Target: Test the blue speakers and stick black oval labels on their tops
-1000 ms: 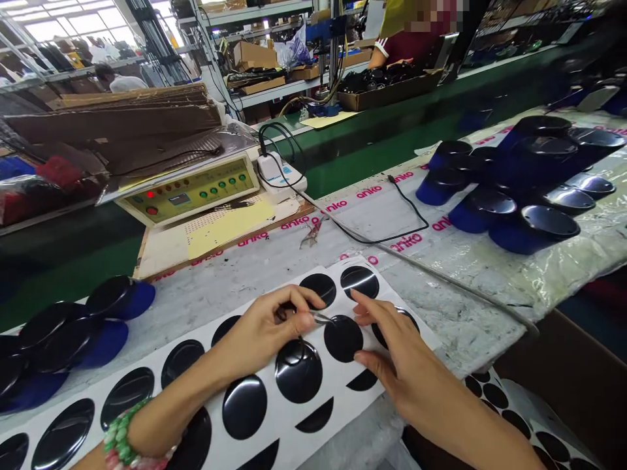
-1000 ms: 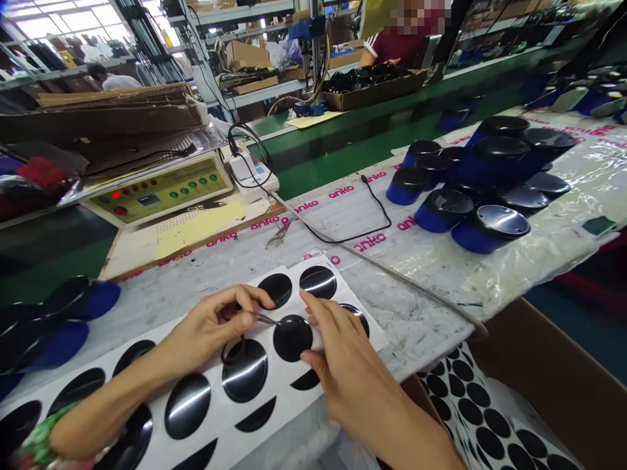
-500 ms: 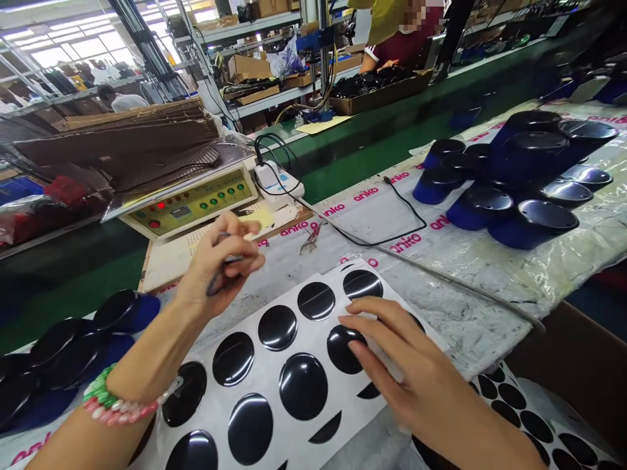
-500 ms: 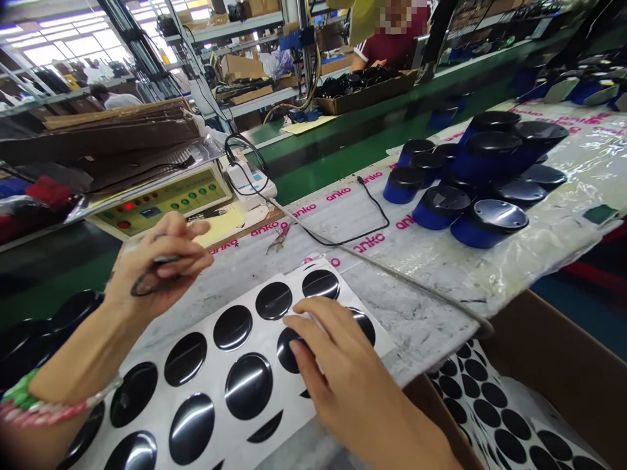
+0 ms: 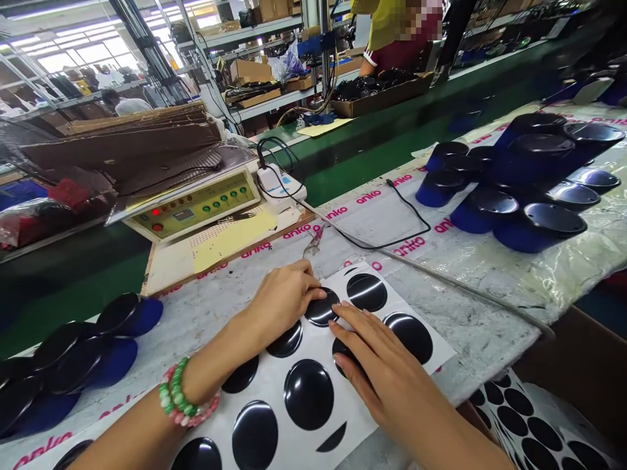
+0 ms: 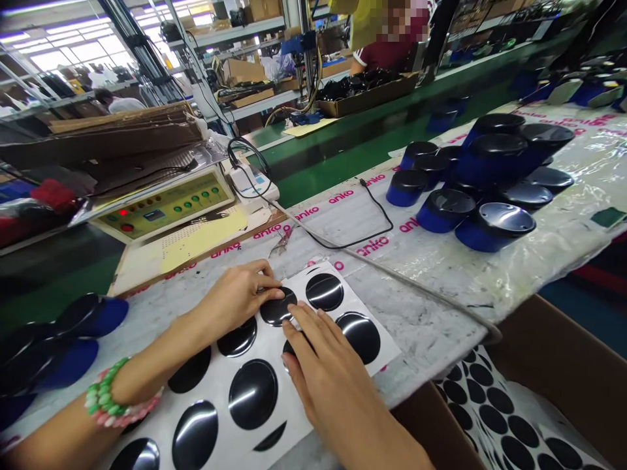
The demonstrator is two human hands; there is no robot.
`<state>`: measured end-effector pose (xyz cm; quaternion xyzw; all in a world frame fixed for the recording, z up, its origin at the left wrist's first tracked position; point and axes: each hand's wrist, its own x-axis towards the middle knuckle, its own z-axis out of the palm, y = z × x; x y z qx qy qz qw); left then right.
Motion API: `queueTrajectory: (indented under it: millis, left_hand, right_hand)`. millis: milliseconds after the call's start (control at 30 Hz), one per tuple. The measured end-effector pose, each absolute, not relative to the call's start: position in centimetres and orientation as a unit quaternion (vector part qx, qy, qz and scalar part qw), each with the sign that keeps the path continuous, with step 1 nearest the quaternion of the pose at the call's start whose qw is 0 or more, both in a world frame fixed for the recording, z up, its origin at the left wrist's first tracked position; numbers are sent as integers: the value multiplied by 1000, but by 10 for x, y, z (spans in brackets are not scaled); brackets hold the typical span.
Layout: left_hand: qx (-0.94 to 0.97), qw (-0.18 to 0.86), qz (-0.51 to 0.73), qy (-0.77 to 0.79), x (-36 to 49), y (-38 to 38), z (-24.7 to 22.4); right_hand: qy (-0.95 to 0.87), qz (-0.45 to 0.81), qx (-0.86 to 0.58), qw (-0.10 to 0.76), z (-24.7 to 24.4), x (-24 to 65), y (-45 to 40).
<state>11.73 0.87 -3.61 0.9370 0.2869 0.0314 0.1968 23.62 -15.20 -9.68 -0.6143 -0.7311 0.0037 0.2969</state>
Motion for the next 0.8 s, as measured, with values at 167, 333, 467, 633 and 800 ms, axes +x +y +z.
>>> queueTrajectory:
  millis: [167, 333, 467, 633, 800]
  left_hand:
    - [933, 166, 54, 314, 114, -5, -42]
    - [925, 190, 76, 319, 108, -19, -48]
    - [915, 229, 83, 323, 110, -14, -48]
    - [907, 255, 46, 333, 121, 3, -43]
    - [906, 255, 2, 339, 130, 10, -39]
  right_hand:
    - [-730, 3, -614, 300, -96, 236, -151]
    - [-729, 14, -615, 300, -96, 236, -152]
    - [-732, 18, -611, 302, -96, 238, -152]
    - [-727, 27, -619, 295, -96, 238, -152]
    - [-728, 25, -622, 287, -95, 236, -155]
